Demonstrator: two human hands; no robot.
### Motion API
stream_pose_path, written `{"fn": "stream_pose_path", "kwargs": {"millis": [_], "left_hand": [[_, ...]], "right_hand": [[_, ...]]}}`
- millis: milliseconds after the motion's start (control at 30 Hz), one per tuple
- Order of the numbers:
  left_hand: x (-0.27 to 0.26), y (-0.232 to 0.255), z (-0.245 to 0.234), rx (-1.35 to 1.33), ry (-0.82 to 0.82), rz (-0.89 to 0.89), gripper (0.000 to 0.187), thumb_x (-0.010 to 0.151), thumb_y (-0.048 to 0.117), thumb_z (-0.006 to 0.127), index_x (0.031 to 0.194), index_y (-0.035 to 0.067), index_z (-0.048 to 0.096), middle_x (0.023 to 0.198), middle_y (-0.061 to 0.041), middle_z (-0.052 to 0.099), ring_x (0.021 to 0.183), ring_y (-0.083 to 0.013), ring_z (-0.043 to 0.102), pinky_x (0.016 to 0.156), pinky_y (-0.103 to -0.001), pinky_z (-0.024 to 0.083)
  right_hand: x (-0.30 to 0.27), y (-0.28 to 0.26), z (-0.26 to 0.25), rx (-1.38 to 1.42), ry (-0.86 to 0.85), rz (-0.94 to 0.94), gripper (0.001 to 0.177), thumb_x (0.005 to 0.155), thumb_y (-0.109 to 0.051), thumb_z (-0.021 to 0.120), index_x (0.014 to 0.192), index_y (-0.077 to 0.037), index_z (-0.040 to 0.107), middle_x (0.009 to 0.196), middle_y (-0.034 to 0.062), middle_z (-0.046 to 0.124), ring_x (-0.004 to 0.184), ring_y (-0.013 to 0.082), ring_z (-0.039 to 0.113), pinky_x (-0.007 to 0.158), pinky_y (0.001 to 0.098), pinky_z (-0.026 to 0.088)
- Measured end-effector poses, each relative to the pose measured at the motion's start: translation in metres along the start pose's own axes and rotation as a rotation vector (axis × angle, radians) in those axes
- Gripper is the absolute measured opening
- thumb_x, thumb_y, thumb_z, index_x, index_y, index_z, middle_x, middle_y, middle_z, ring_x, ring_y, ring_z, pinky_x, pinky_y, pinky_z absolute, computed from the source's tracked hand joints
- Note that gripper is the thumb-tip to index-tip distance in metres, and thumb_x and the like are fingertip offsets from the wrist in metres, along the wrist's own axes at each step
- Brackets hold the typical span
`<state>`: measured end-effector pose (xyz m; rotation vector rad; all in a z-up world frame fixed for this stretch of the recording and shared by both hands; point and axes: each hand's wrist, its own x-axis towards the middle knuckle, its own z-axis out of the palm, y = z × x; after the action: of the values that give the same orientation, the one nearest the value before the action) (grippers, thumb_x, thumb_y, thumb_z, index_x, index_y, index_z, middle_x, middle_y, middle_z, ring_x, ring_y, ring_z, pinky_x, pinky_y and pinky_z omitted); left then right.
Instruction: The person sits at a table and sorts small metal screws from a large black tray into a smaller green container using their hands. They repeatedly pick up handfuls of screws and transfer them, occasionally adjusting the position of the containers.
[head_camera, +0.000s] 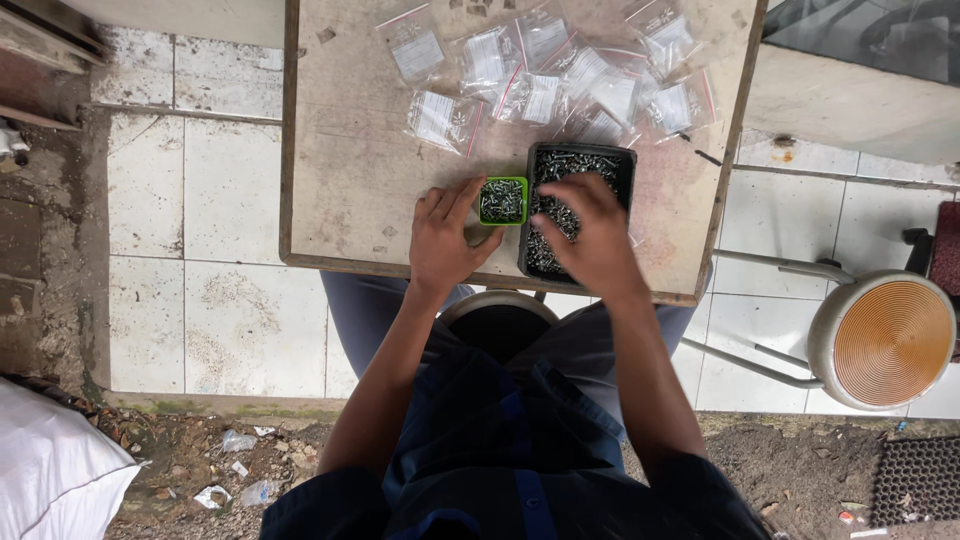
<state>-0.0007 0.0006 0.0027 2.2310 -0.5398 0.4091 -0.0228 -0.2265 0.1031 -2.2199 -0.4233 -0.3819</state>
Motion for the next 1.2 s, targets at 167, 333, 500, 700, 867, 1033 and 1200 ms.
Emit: {"fn": "stream_pose_path", "kwargs": {"millis": [167, 333, 500, 700, 867, 1033, 1200], "left_hand": [[-0.003, -0.004, 0.001, 0.004, -0.009, -0.002, 0.074, 0.090, 0.037, 0.091, 0.154, 0.018, 0.060, 0.132, -0.007, 0.070, 0.111, -0.0241, 0.064, 0.089, -0.045, 0.054], [-0.002, -0.004, 0.003, -0.012, -0.013, -0.004, 0.072, 0.090, 0.036, 0.091, 0.152, 0.017, 0.061, 0.131, -0.007, 0.070, 0.110, -0.0244, 0.064, 0.088, -0.045, 0.054], [-0.001, -0.003, 0.002, 0.008, 0.008, 0.001, 0.073, 0.087, 0.035, 0.091, 0.152, 0.018, 0.062, 0.131, -0.006, 0.071, 0.106, -0.0233, 0.065, 0.085, -0.044, 0.053], [0.000, -0.002, 0.000, 0.034, -0.001, 0.003, 0.072, 0.088, 0.038, 0.090, 0.151, 0.019, 0.063, 0.131, -0.004, 0.071, 0.105, -0.0214, 0.065, 0.085, -0.042, 0.053], [-0.002, -0.003, 0.002, 0.030, 0.009, 0.003, 0.074, 0.085, 0.037, 0.091, 0.151, 0.019, 0.064, 0.131, -0.004, 0.072, 0.104, -0.0220, 0.065, 0.084, -0.042, 0.052], [0.000, 0.000, 0.001, 0.013, 0.029, 0.003, 0.075, 0.083, 0.035, 0.092, 0.151, 0.018, 0.064, 0.130, -0.006, 0.073, 0.103, -0.0246, 0.066, 0.083, -0.043, 0.051], [0.000, -0.001, 0.000, 0.006, 0.022, 0.005, 0.075, 0.083, 0.033, 0.092, 0.151, 0.018, 0.063, 0.130, -0.006, 0.073, 0.104, -0.0254, 0.066, 0.084, -0.044, 0.052]], "right_hand": [[-0.018, 0.019, -0.040, -0.083, 0.006, 0.050, 0.019, 0.097, 0.003, 0.078, 0.115, -0.005, 0.079, 0.098, 0.0122, 0.064, 0.092, 0.0332, 0.065, 0.085, 0.0449, 0.052], [-0.044, 0.033, -0.018, -0.349, -0.077, 0.037, 0.022, 0.078, -0.010, 0.092, 0.096, -0.018, 0.083, 0.093, 0.0024, 0.066, 0.091, 0.0270, 0.064, 0.079, 0.0445, 0.052], [-0.039, 0.013, -0.013, -0.502, -0.072, 0.114, 0.014, 0.080, -0.011, 0.091, 0.088, -0.018, 0.082, 0.090, -0.0038, 0.061, 0.094, 0.0209, 0.058, 0.078, 0.0385, 0.046], [-0.048, 0.019, 0.004, -0.640, 0.014, 0.076, 0.014, 0.076, -0.017, 0.090, 0.082, -0.023, 0.079, 0.087, -0.0076, 0.059, 0.092, 0.0180, 0.056, 0.079, 0.0373, 0.041], [-0.056, 0.019, 0.012, -0.683, 0.079, 0.094, 0.014, 0.077, -0.016, 0.090, 0.084, -0.024, 0.081, 0.087, -0.0080, 0.059, 0.092, 0.0178, 0.058, 0.079, 0.0373, 0.042], [-0.066, 0.017, 0.020, -0.730, 0.120, 0.120, 0.012, 0.082, -0.015, 0.088, 0.087, -0.024, 0.081, 0.090, -0.0083, 0.059, 0.095, 0.0177, 0.058, 0.081, 0.0385, 0.041], [-0.069, 0.013, 0.019, -0.670, 0.149, 0.119, 0.008, 0.095, -0.013, 0.082, 0.098, -0.020, 0.081, 0.097, -0.0075, 0.056, 0.101, 0.0168, 0.057, 0.083, 0.0383, 0.039]]}}
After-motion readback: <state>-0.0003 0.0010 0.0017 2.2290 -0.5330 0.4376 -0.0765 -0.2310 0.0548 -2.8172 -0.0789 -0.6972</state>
